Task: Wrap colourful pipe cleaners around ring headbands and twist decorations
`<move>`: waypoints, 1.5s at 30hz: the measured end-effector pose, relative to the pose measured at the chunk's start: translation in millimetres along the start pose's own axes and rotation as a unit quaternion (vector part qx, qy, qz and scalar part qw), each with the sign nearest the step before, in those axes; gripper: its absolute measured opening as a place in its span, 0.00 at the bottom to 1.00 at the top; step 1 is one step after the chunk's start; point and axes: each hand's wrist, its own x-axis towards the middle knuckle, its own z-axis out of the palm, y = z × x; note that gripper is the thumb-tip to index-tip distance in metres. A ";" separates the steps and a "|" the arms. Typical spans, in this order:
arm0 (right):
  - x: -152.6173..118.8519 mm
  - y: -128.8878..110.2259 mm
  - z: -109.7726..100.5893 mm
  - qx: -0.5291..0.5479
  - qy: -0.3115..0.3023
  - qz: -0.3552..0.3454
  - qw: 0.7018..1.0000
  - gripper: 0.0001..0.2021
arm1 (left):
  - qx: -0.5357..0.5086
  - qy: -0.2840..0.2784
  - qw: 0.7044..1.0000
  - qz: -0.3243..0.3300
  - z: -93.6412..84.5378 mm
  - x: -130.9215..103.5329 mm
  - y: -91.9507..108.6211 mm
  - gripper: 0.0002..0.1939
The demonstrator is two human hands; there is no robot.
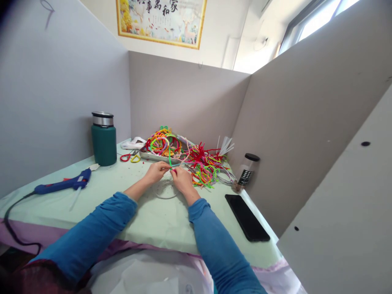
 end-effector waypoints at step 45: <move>2.6 10.1 5.9 0.099 0.018 -0.077 0.992 0.12 | -0.038 -0.048 0.997 -0.049 -2.0 -2.1 0.5 0.10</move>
